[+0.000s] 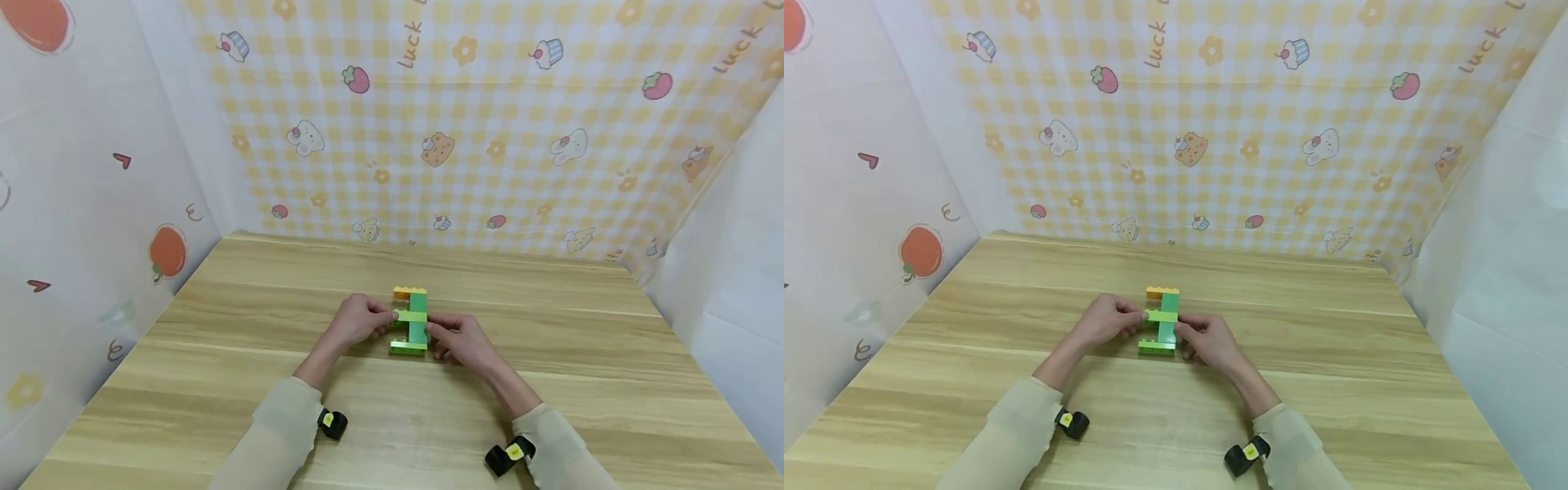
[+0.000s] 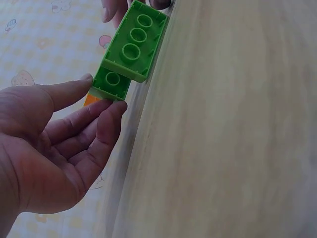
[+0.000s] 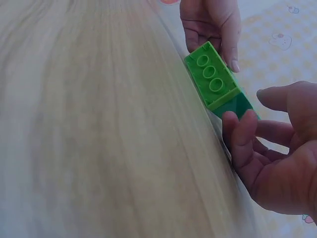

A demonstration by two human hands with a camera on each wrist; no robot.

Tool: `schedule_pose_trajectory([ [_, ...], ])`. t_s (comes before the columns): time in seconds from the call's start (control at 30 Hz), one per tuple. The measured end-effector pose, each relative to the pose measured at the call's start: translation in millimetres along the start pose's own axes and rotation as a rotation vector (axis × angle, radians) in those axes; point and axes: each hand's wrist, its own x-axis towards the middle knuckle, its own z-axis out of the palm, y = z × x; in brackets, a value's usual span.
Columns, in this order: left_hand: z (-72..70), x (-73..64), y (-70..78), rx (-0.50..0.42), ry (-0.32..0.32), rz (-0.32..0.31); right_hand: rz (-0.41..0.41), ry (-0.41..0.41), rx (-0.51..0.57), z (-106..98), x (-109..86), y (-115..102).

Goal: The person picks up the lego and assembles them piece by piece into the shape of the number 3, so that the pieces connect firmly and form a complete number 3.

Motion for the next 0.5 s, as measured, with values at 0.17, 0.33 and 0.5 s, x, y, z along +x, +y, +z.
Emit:
schedule_pose_trajectory([
  [0.17,2.9,1.3,1.3,0.006,-0.004,0.004,0.024,-0.009,-0.007,-1.3,-1.9,0.8],
  [0.33,4.2,2.3,2.9,0.022,-0.001,0.021,0.024,-0.024,-0.029,-2.4,-2.4,0.5],
  [0.5,4.9,2.5,4.9,0.039,0.009,0.031,0.017,-0.041,-0.032,-3.4,-2.2,0.2],
])
